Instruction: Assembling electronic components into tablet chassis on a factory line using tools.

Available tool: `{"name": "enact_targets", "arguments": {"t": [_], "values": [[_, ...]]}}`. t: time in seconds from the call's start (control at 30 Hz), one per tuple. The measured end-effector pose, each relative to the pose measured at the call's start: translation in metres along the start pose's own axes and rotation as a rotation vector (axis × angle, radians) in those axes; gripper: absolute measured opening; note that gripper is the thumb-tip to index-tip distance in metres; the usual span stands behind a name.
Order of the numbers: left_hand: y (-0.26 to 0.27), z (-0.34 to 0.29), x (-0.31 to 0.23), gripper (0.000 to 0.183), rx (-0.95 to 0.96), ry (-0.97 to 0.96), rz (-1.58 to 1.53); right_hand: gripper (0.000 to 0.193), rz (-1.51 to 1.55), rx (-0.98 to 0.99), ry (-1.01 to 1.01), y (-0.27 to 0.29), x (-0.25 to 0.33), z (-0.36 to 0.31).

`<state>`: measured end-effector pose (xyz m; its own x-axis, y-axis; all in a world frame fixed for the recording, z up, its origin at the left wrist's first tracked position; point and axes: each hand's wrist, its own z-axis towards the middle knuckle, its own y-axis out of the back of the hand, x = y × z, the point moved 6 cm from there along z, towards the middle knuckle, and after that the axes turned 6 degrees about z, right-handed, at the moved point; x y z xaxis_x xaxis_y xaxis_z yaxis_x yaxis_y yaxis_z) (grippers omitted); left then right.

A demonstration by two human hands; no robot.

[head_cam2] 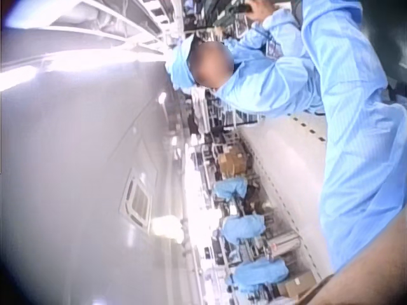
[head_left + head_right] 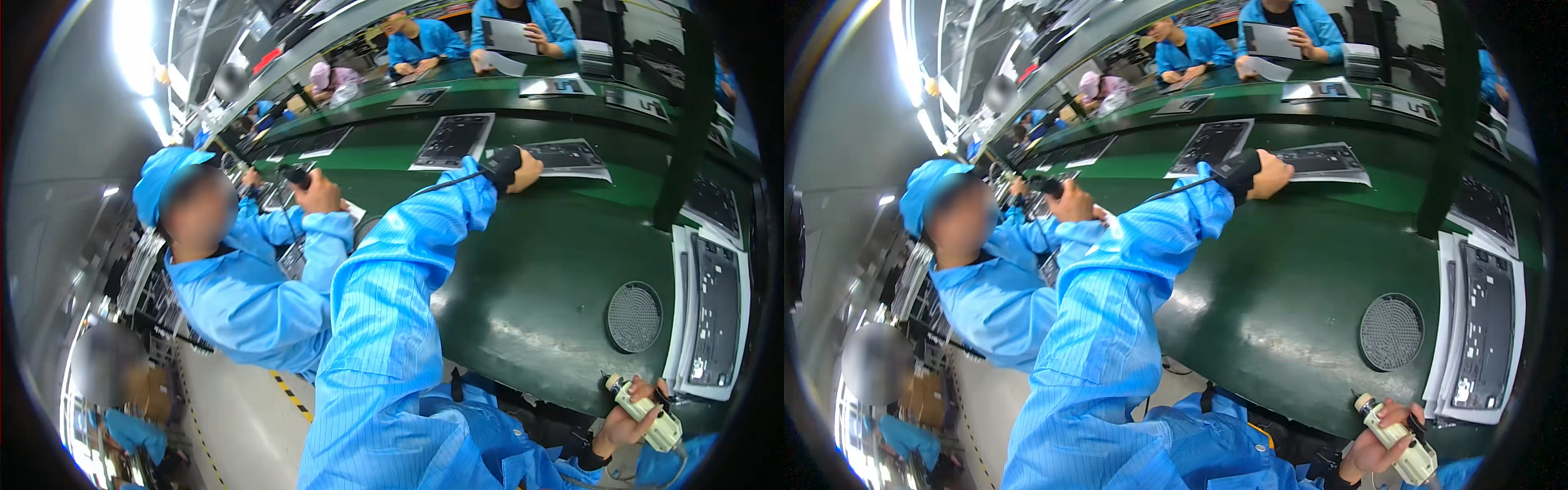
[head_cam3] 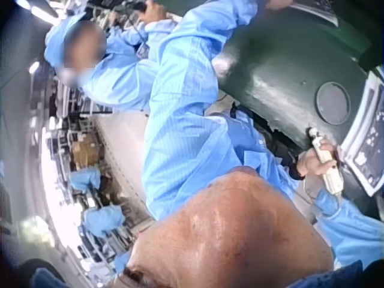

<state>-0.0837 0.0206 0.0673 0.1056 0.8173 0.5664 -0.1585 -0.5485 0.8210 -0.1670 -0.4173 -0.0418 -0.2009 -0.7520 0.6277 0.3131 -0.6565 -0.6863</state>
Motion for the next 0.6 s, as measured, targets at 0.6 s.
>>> {"name": "enact_targets", "arguments": {"t": [0.6], "values": [[0.088, -0.099, -0.225, 0.085, 0.073, -0.091, -0.623, 0.043, 0.078, 0.105, -0.041, -0.006, -0.001, 0.002]]}}
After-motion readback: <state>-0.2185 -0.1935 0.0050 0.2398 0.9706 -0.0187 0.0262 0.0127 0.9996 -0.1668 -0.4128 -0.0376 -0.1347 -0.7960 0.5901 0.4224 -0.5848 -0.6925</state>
